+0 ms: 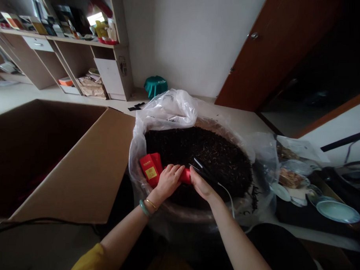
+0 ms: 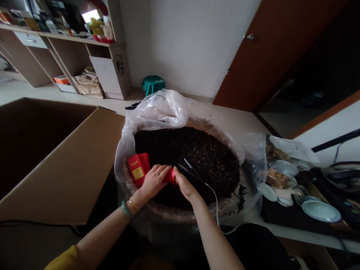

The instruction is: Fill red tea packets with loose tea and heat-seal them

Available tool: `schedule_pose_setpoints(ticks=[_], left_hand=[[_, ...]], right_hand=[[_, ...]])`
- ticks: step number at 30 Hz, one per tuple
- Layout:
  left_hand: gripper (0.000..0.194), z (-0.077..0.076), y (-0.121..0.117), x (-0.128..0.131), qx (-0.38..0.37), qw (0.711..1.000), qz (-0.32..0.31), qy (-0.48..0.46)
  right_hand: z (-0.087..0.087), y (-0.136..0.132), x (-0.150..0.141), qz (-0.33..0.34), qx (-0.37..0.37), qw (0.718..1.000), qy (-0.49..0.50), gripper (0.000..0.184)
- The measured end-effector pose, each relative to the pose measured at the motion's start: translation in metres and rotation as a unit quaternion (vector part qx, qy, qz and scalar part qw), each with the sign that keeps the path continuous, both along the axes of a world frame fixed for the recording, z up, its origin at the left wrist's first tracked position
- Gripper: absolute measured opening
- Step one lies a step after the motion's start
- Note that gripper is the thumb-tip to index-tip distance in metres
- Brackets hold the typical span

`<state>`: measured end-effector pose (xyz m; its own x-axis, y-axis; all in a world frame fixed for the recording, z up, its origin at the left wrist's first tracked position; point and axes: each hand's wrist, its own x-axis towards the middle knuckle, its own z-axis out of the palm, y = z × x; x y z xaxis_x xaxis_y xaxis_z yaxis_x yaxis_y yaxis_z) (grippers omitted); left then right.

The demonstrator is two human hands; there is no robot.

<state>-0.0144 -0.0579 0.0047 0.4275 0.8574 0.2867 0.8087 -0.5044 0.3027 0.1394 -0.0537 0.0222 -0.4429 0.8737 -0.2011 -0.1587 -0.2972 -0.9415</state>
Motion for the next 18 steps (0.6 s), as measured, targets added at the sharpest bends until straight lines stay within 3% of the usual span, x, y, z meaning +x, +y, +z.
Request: schedule_pose_setpoints(ticks=[7, 12, 15, 18], left_hand=[[0.057, -0.002, 0.001, -0.001, -0.003, 0.999, 0.029, -0.037], [0.052, -0.007, 0.005, -0.005, 0.022, 0.990, 0.074, -0.115], [0.047, -0.010, 0.011, -0.008, 0.033, 0.974, 0.117, -0.189], [0.045, -0.013, 0.020, -0.012, 0.041, 0.943, 0.163, -0.287]], right_hand=[[0.006, 0.006, 0.000, -0.017, 0.035, 0.996, -0.085, 0.062], [0.030, 0.004, 0.008, -0.026, 0.062, 0.990, -0.121, 0.062], [0.044, 0.008, 0.019, -0.069, 0.082, 0.990, -0.087, 0.058], [0.038, 0.026, 0.028, -0.161, 0.108, 0.980, -0.054, 0.054]])
